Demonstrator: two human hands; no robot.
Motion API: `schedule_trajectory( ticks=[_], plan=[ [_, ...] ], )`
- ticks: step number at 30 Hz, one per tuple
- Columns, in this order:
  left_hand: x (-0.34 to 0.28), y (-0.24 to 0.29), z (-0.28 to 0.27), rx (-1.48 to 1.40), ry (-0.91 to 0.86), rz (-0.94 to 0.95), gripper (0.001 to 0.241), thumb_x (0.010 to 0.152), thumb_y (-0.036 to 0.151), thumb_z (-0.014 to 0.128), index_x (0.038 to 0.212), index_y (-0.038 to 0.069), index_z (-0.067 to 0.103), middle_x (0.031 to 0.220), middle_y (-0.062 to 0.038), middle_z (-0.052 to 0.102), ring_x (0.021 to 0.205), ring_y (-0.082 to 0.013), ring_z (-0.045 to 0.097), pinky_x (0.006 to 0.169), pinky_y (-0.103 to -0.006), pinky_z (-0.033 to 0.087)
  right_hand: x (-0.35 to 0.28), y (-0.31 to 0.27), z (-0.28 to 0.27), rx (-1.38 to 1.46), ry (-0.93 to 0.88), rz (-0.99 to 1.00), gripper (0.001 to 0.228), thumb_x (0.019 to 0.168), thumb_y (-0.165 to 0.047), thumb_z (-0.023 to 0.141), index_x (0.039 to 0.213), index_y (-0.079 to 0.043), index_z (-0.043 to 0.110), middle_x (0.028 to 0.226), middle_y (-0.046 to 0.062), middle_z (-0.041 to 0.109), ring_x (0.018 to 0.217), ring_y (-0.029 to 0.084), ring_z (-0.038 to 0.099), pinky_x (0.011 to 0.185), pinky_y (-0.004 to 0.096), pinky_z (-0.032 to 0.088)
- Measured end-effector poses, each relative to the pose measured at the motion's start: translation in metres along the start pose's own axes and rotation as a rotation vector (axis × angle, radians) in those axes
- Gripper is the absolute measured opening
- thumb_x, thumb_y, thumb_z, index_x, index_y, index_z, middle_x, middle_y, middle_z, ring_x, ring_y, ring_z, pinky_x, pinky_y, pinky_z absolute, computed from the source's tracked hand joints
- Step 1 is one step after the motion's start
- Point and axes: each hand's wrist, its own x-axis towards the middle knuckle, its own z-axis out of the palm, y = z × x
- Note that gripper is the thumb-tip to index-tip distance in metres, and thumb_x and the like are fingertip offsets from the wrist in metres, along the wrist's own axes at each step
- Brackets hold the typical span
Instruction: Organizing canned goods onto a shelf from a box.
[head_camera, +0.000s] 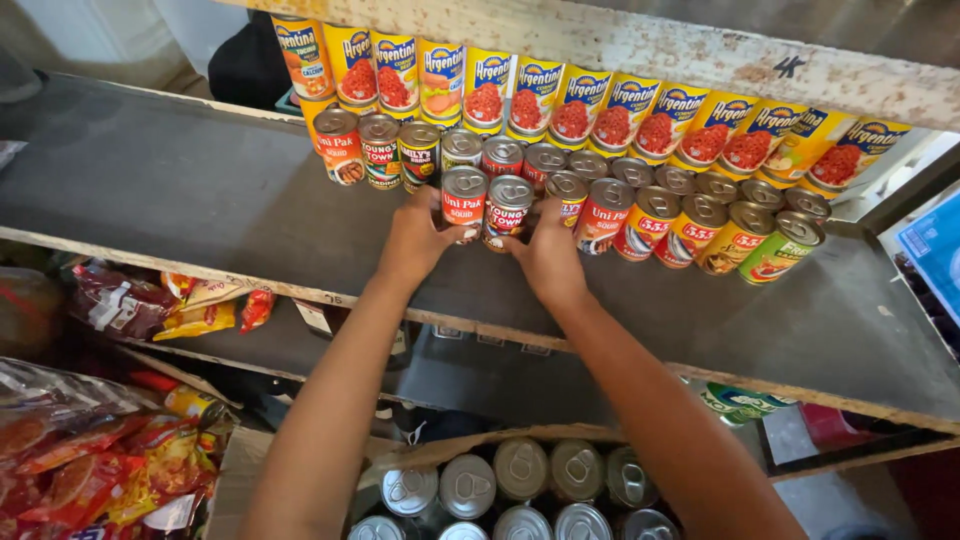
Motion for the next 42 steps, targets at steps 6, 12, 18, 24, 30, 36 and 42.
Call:
schedule_trajectory(
  ticks=[6,12,18,24,30,36,42],
  plan=[
    [-0.004,0.02,-0.007,0.063,0.052,0.036,0.058,0.07,0.02,0.092,0.108,-0.002,0.054,0.094,-0.019,0.072,0.088,-0.0364,0.073,0.073,-0.0447,0.057,-0.004,0.004,-0.003,-0.034,0.022,-0.03,0.051,0.076,-0.017,0.088,0.105,0.003,0.051,0.087,0.019,0.072,0.082,0.034,0.075,0.064,0.044,0.058],
    [-0.006,0.017,-0.008,0.131,0.008,-0.024,0.04,0.08,0.023,0.089,0.094,0.001,0.059,0.091,-0.018,0.069,0.085,-0.0362,0.071,0.071,-0.0469,0.054,-0.01,-0.012,-0.01,-0.373,-0.185,-0.024,0.036,0.091,-0.039,0.079,0.079,-0.007,0.069,0.079,0.016,0.072,0.075,0.034,0.07,0.067,0.046,0.053],
    [-0.006,0.017,-0.009,0.111,0.004,0.088,0.029,0.079,0.016,0.085,0.09,0.001,0.063,0.095,-0.016,0.064,0.08,-0.0355,0.069,0.068,-0.0454,0.053,-0.01,-0.042,-0.017,-0.094,-0.315,-0.131,0.027,0.093,-0.024,0.07,0.115,-0.01,0.069,0.102,0.012,0.075,0.086,0.032,0.073,0.072,0.043,0.056],
    [-0.006,0.011,-0.005,0.072,-0.018,0.093,0.027,0.081,0.012,0.083,0.089,0.001,0.06,0.092,-0.014,0.062,0.078,-0.0332,0.068,0.068,-0.0436,0.054,-0.011,-0.037,-0.014,-0.122,-0.285,-0.149,0.03,0.093,-0.021,0.068,0.121,-0.011,0.065,0.11,0.012,0.075,0.091,0.033,0.073,0.075,0.044,0.057],
    [-0.006,0.009,-0.005,0.079,-0.031,0.127,0.029,0.082,0.011,0.083,0.088,0.0,0.058,0.092,-0.015,0.061,0.079,-0.0341,0.067,0.069,-0.0446,0.052,-0.011,-0.027,-0.01,-0.139,-0.278,-0.132,0.035,0.093,-0.017,0.067,0.126,-0.01,0.059,0.106,0.016,0.075,0.096,0.037,0.072,0.08,0.047,0.057],
    [-0.008,0.008,-0.004,-0.001,-0.116,0.147,0.032,0.082,0.013,0.082,0.099,0.002,0.057,0.102,-0.016,0.059,0.088,-0.0343,0.067,0.076,-0.0436,0.054,-0.01,-0.034,-0.013,-0.152,-0.286,-0.062,0.039,0.09,-0.016,0.067,0.128,-0.01,0.058,0.103,0.016,0.075,0.096,0.037,0.072,0.08,0.048,0.056],
    [-0.009,0.003,0.0,0.011,-0.144,0.276,0.026,0.084,0.009,0.081,0.104,0.007,0.064,0.117,-0.017,0.057,0.113,-0.0374,0.061,0.097,-0.0449,0.051,-0.01,-0.024,-0.009,-0.25,-0.272,-0.088,0.042,0.091,-0.016,0.068,0.131,-0.011,0.055,0.104,0.018,0.073,0.093,0.039,0.071,0.077,0.052,0.055]
  ],
)
